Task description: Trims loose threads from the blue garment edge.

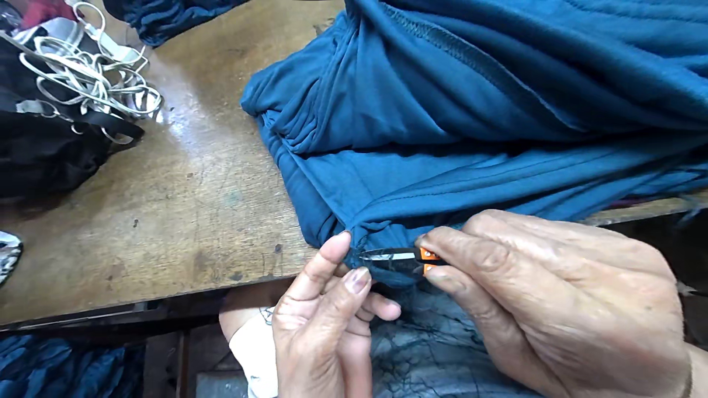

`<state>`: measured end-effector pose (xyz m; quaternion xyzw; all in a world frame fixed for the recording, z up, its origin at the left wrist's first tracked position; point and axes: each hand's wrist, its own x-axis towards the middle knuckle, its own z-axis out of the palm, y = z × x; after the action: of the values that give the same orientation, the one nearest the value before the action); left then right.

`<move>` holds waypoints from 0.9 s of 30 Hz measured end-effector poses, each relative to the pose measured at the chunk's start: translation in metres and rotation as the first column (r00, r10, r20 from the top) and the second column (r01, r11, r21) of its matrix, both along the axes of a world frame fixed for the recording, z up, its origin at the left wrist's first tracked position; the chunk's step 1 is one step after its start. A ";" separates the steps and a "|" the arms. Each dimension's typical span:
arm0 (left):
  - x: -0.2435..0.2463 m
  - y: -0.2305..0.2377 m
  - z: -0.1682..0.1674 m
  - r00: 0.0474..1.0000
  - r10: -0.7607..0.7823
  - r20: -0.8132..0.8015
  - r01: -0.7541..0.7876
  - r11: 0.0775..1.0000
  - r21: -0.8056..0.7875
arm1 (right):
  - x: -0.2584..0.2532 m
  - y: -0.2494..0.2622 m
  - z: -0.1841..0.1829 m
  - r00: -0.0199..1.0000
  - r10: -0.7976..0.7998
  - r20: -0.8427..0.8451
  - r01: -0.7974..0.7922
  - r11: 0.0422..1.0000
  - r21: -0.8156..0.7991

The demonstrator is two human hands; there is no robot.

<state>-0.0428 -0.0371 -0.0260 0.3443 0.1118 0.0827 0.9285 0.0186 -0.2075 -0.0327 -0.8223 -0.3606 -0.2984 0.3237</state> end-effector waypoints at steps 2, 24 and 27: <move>0.000 -0.001 -0.001 1.000 0.014 -0.008 -0.014 1.000 0.000 | 0.000 -0.002 -0.001 1.000 0.003 -0.005 -0.003 1.000 -0.012; 0.000 -0.007 0.001 0.999 0.040 -0.017 -0.037 0.986 0.161 | 0.003 0.001 0.000 1.000 -0.005 0.005 0.005 1.000 -0.029; 0.000 -0.007 0.002 0.999 0.045 -0.029 -0.040 0.986 0.160 | 0.005 -0.001 0.000 0.999 0.020 -0.025 -0.020 1.000 -0.012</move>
<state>-0.0425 -0.0445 -0.0244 0.4163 0.1271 0.1055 0.8941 0.0233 -0.2085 -0.0332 -0.8242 -0.3667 -0.2827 0.3262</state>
